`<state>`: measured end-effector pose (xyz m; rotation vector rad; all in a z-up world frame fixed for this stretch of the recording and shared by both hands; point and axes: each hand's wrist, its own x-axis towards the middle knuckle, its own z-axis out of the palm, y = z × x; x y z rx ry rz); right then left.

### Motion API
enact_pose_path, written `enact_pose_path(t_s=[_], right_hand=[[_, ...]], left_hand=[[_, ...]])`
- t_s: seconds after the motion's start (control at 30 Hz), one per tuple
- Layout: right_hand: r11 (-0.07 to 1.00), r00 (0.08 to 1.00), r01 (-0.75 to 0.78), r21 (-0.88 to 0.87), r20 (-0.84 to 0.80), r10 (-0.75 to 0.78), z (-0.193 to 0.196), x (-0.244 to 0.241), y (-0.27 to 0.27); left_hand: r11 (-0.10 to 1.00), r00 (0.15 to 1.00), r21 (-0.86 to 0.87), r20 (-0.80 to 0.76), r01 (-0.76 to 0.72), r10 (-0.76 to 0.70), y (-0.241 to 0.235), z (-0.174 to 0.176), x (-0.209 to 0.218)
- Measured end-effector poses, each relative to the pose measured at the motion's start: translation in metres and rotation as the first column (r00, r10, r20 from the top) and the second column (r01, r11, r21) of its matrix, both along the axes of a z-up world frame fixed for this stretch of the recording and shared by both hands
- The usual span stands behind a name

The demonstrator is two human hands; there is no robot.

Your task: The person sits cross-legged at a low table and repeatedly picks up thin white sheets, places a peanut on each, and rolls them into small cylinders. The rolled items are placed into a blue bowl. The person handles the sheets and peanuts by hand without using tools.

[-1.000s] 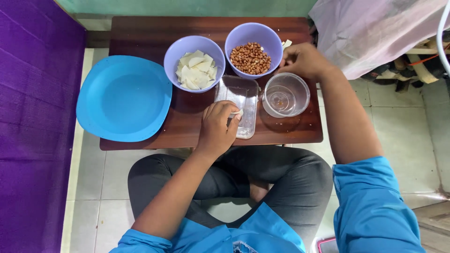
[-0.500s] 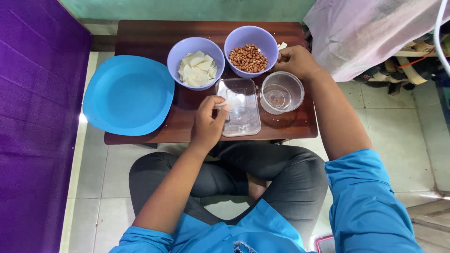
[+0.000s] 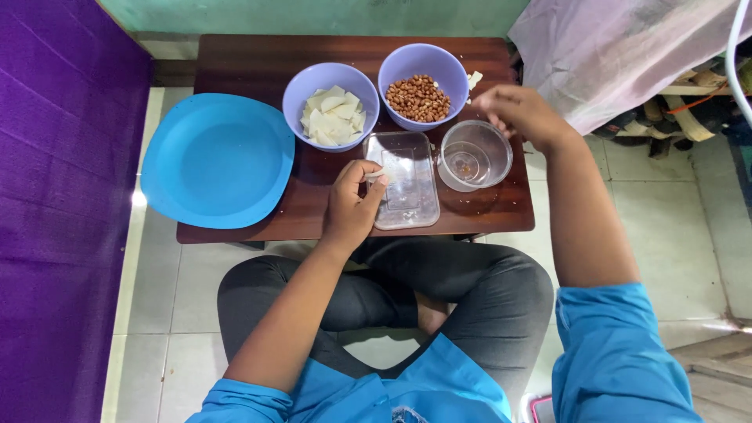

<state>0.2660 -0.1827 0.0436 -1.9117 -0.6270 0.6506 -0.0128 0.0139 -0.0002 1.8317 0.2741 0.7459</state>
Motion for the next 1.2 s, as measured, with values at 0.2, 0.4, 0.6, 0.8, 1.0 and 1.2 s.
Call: enact_pose_path(t_s=[0.2,0.4,0.6,0.8,1.0,1.2], right_hand=[[0.996,0.98,-0.002,-0.09,0.199,0.02,-0.013,-0.012,-0.021],[0.98,0.692,0.112,-0.167,0.721,0.044,0.006,-0.031,-0.044],[0.974,0.585,0.06,0.218,0.783,-0.211,0.017,-0.182,-0.002],[0.976,0.72,-0.018,0.216,0.68,-0.137,-0.026,-0.203,0.034],[0.939,0.755,-0.021,0.343,0.621,-0.21,-0.033,-0.2,0.037],[0.909,0.82,0.024,0.416,0.512,-0.256,-0.056,-0.191,0.035]], left_hand=[[1.0,1.0,0.028,-0.005,-0.01,0.01,-0.002,0.003,0.004],[0.999,1.0,0.032,-0.01,-0.02,0.021,-0.003,0.003,0.003],[1.0,0.999,0.0,-0.045,-0.03,0.03,-0.001,0.001,0.002],[0.999,0.997,-0.016,-0.057,-0.045,0.044,-0.002,0.0,0.0],[0.999,0.99,-0.03,-0.14,-0.011,0.006,-0.003,0.007,-0.002],[1.0,0.988,0.003,-0.156,0.022,-0.021,-0.003,-0.002,-0.001]])
